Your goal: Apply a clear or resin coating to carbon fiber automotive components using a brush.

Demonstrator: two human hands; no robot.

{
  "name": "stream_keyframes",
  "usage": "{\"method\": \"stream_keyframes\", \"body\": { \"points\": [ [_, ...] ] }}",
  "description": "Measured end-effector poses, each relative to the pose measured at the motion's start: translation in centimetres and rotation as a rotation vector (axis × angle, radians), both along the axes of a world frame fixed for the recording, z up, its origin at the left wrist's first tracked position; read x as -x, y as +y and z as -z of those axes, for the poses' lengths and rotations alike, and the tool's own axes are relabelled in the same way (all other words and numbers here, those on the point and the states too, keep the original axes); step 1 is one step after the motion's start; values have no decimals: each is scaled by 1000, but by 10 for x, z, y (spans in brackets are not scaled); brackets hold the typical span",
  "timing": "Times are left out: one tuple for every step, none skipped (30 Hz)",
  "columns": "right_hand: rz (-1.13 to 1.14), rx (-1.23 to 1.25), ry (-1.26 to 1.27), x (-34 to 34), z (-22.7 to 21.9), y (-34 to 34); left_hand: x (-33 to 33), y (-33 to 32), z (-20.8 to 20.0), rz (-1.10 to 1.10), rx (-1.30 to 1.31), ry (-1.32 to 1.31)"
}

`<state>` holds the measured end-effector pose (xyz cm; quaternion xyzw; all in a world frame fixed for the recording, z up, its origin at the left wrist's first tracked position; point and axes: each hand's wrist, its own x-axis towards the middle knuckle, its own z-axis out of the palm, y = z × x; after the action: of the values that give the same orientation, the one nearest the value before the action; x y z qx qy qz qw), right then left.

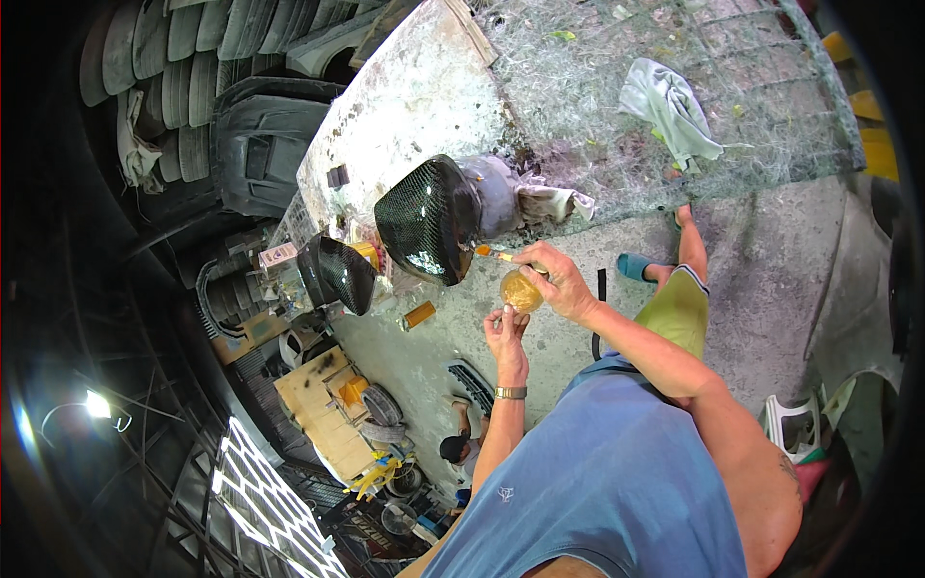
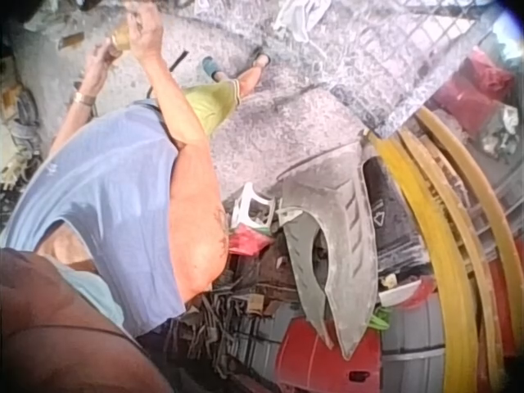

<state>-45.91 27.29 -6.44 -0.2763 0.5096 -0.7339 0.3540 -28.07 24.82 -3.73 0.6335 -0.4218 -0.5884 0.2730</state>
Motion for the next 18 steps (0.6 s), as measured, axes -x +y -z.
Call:
{"method": "stream_keyframes", "body": {
  "points": [
    [0, 2, 2, 2, -2, 3, -1, 0, 0, -2, 0, -2],
    [-18, -23, 42, 5, -5, 7, -2, 0, 0, -3, 0, -3],
    [-35, -47, 85, 12, -12, 11, -1, 0, -1, -3, 2, 1],
    [-40, -49, 82, 19, -19, 13, -1, 0, -2, -5, -7, -10],
    [7, -30, 52, 27, -26, 13, -2, 0, -2, -7, -15, -20],
    [58, -6, 25, 35, -35, 13, -4, 0, -1, -9, -12, -18],
    [57, -4, 28, 41, -42, 11, -6, 0, 0, -8, -7, -6],
    [146, 52, -11, 46, -48, 8, -8, 1, 1, -8, -2, 4],
    [237, 105, -52, 48, -52, 5, -7, 2, 1, -6, -3, 6],
    [238, 104, -50, 47, -52, 2, -7, 2, 0, -4, -2, 11],
    [219, 134, -23, 44, -51, -1, -7, 3, 0, -2, -1, 15],
    [200, 166, 4, 40, -49, -4, -7, 3, 0, -1, 0, 15],
    [201, 166, 4, 35, -45, -5, -8, 3, 0, 6, -1, 13],
    [176, 153, 38, 27, -39, -4, -9, 3, 0, 12, -3, 10],
    [148, 141, 72, 20, -34, -4, -8, 2, -1, 12, -2, 9],
    [124, 124, 86, 14, -29, -2, -8, 2, -1, 8, -4, -5],
    [123, 123, 84, 8, -24, 1, -8, 2, -1, 5, -7, -18],
    [77, 101, 70, 2, -20, 3, -9, 1, 0, 4, -7, -20]
  ]
}}
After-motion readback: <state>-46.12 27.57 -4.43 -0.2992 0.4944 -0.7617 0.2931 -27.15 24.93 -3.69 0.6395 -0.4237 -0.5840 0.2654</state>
